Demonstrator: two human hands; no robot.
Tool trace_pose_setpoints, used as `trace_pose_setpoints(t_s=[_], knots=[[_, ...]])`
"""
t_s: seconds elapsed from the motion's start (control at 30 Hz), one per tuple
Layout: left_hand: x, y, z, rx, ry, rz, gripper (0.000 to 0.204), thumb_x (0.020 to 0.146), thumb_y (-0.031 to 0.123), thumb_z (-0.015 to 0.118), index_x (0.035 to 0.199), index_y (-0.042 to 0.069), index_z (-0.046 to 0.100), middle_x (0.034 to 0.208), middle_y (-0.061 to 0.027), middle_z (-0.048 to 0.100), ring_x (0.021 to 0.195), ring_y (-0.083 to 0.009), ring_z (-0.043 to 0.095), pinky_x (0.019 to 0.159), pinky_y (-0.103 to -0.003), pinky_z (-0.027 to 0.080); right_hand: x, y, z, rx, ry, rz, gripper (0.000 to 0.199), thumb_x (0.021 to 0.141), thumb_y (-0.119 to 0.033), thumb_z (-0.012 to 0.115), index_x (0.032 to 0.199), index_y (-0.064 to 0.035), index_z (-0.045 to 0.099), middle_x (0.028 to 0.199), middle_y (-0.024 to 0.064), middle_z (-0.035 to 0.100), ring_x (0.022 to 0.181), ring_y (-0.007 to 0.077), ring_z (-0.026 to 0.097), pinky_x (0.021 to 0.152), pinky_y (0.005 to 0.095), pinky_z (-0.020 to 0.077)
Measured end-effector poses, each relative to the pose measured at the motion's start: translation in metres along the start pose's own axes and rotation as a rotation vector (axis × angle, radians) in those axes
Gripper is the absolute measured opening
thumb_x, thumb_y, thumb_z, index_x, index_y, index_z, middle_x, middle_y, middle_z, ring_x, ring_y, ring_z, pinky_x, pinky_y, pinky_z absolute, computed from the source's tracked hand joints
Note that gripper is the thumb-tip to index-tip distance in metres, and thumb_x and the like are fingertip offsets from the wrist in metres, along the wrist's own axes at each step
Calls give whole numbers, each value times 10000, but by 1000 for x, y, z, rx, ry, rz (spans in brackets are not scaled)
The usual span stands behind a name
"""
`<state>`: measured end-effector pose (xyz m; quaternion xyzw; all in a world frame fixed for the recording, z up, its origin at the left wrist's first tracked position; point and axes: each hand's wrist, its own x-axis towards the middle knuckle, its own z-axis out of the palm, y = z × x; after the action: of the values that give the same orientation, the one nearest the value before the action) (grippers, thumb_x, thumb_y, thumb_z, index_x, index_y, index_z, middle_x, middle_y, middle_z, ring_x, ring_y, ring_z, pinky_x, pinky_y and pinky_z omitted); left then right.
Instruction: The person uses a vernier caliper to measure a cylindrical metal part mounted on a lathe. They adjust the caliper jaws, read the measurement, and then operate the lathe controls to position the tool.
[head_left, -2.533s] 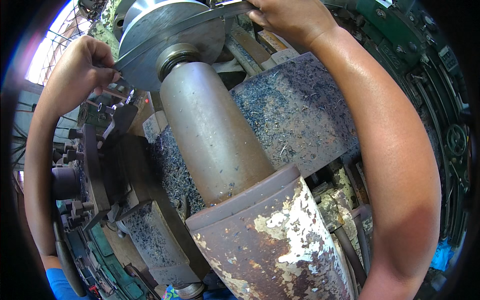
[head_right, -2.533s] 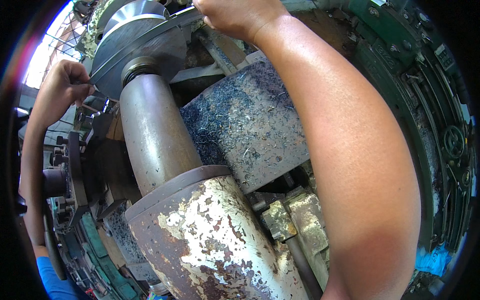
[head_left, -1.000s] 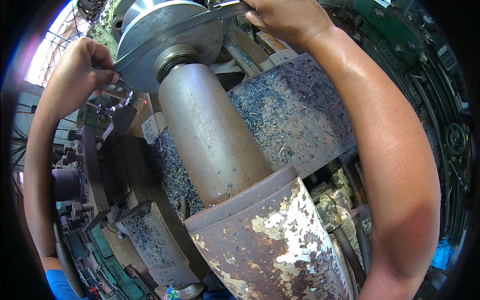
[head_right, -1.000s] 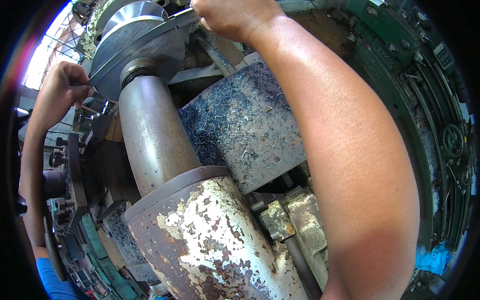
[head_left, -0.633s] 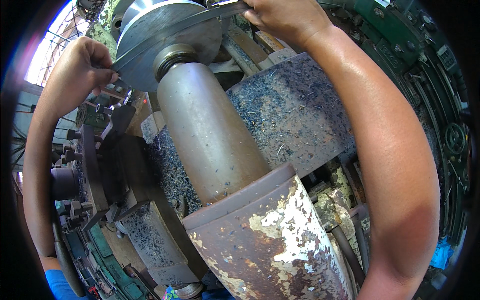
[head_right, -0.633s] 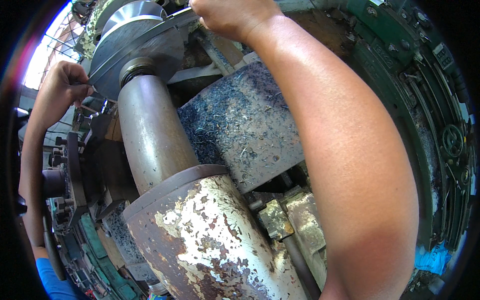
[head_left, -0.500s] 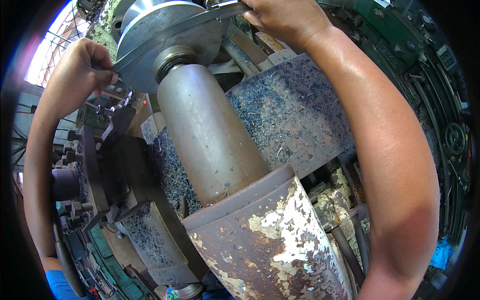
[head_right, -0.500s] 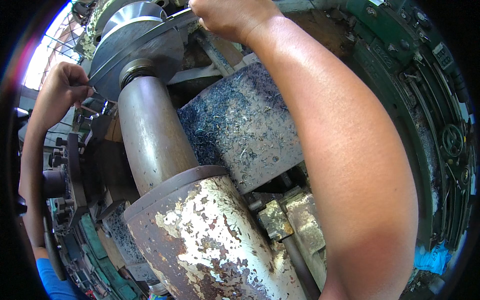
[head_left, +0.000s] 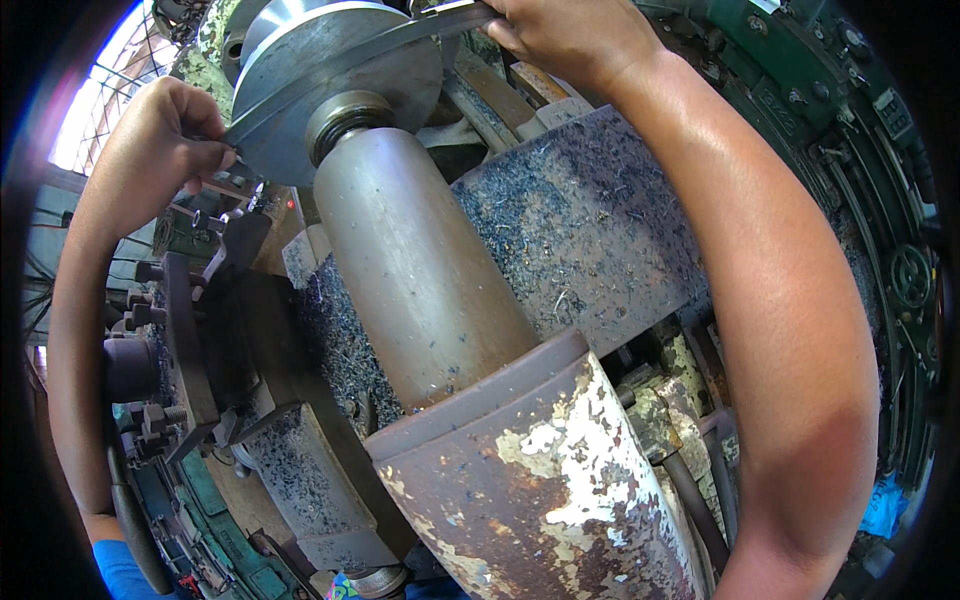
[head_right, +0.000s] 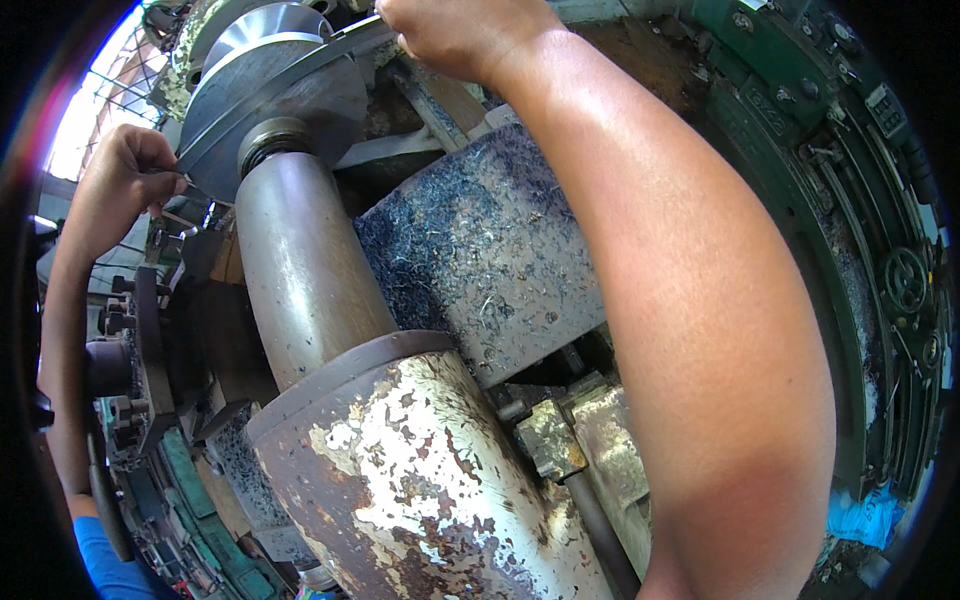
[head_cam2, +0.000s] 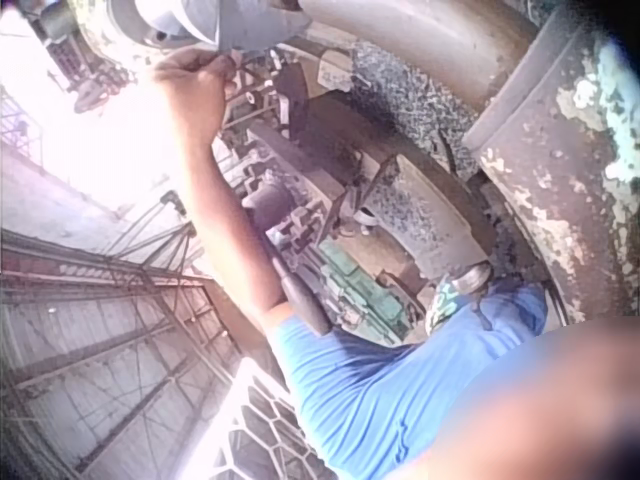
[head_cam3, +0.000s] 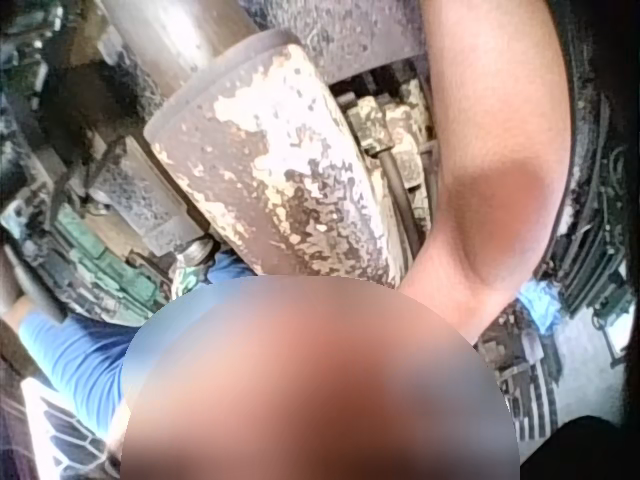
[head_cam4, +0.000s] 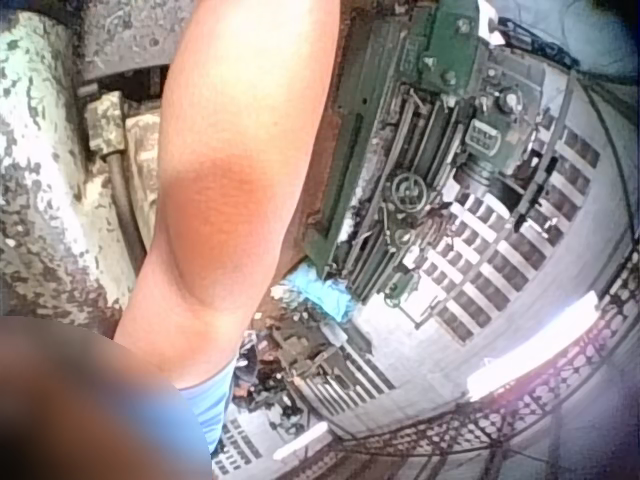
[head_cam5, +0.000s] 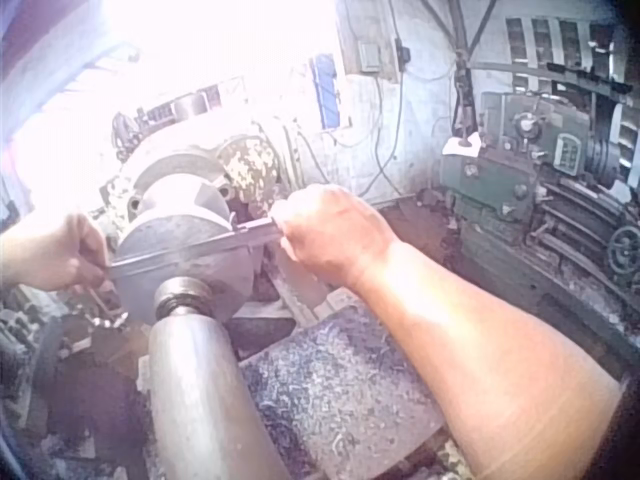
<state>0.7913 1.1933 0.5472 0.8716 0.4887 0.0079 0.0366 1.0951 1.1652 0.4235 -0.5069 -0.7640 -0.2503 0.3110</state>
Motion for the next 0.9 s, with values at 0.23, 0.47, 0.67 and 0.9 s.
trace_pose_setpoints(t_s=[0.23, 0.47, 0.67, 0.9], knots=[[0, -1, 0, -22, 1, 18, 72, 760, -56, 684, 711, -29, 639, 598, -42, 608, 517, -93, 583, 482, -239, 439, -1, -1, 0, 7, -20, 11, 136, 806, -105, 565, 808, -13, 665, 824, 221, 687, 832, 389, 687, 772, 474, 552], [0, -2, 0, -14, 1, 16, 81, 761, -64, 688, 712, -23, 638, 601, -49, 614, 522, -96, 590, 491, -241, 456, 0, 1, 0, -1, -33, 1, 143, 808, -105, 558, 821, -9, 664, 834, 226, 686, 841, 392, 686, 780, 476, 548], [-1, 0, 1, 0, 26, 7, 95, 762, -64, 690, 697, -22, 636, 590, -50, 609, 517, -97, 585, 491, -245, 452, 0, 1, 1, -9, -25, 11, 144, 809, -106, 560, 828, -10, 665, 837, 225, 686, 843, 391, 686, 783, 476, 548], [-1, 1, 1, 5, 18, 26, 110, 768, -57, 691, 683, -21, 631, 574, -46, 601, 501, -93, 563, 479, -244, 422, -1, -1, -2, -5, -34, 15, 144, 813, -113, 567, 826, -10, 667, 838, 221, 688, 839, 387, 687, 784, 470, 550]])
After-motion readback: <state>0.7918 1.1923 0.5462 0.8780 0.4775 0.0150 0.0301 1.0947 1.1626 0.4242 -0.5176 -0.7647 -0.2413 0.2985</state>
